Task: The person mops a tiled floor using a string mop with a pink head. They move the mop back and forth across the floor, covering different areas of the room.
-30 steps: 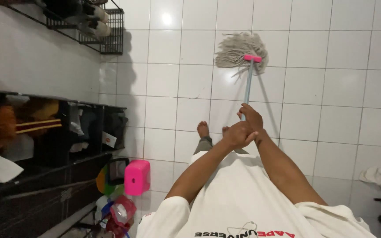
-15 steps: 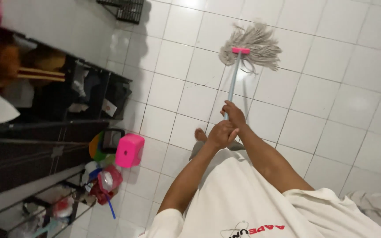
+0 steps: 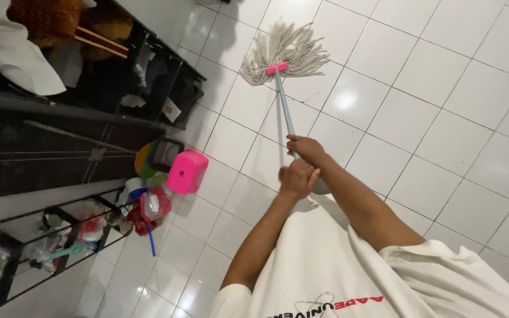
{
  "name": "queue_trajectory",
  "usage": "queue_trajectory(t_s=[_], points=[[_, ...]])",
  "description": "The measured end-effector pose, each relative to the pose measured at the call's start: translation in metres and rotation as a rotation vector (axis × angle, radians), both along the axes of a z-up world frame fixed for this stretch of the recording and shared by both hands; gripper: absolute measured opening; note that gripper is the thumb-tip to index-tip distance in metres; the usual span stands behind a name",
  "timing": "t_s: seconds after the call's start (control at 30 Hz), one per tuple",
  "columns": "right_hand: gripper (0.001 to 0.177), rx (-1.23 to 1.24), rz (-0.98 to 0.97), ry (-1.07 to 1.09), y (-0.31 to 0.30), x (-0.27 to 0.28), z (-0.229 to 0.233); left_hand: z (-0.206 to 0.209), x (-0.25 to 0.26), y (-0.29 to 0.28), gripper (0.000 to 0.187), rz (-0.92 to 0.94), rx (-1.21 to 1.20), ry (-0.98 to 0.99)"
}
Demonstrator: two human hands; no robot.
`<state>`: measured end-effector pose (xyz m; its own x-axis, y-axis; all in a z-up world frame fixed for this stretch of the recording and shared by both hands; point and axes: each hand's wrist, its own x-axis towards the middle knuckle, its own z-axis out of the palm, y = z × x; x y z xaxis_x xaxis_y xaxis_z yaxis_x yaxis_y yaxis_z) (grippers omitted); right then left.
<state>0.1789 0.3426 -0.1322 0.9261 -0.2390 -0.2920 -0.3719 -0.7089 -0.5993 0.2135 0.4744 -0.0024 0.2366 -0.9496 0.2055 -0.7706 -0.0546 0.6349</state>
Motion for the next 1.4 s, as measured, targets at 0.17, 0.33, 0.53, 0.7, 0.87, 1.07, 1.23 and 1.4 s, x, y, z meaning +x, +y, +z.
queue_trajectory(t_s=[0.17,0.33,0.53,0.7,0.87,1.07,1.23,1.4], points=[[0.017,0.043,-0.104,0.050,-0.025,-0.023,0.050,0.010,-0.003,-0.024,0.048,-0.140,-0.050,0.122],[0.006,0.013,-0.264,0.188,-0.028,-0.059,0.061,0.002,-0.017,-0.038,0.053,-0.279,-0.013,0.139],[0.014,-0.114,-0.402,0.275,-0.028,-0.088,0.015,0.010,-0.016,-0.035,0.061,-0.276,0.326,0.106],[0.022,-0.078,-0.497,0.258,-0.011,-0.065,-0.006,-0.009,0.009,-0.018,0.063,-0.259,0.245,0.305],[0.015,-0.084,-0.391,0.224,0.005,-0.009,-0.002,-0.002,0.051,0.009,0.058,-0.086,0.196,0.374],[0.012,-0.106,-0.121,0.120,0.032,0.053,-0.003,-0.013,0.069,0.049,0.057,0.184,0.121,0.319],[0.013,-0.240,0.253,0.042,0.070,0.090,0.001,-0.018,0.057,0.091,0.052,0.365,-0.003,0.319],[0.016,-0.193,0.528,0.132,0.095,0.085,0.044,0.030,0.026,0.101,0.049,0.445,-0.085,0.141]])
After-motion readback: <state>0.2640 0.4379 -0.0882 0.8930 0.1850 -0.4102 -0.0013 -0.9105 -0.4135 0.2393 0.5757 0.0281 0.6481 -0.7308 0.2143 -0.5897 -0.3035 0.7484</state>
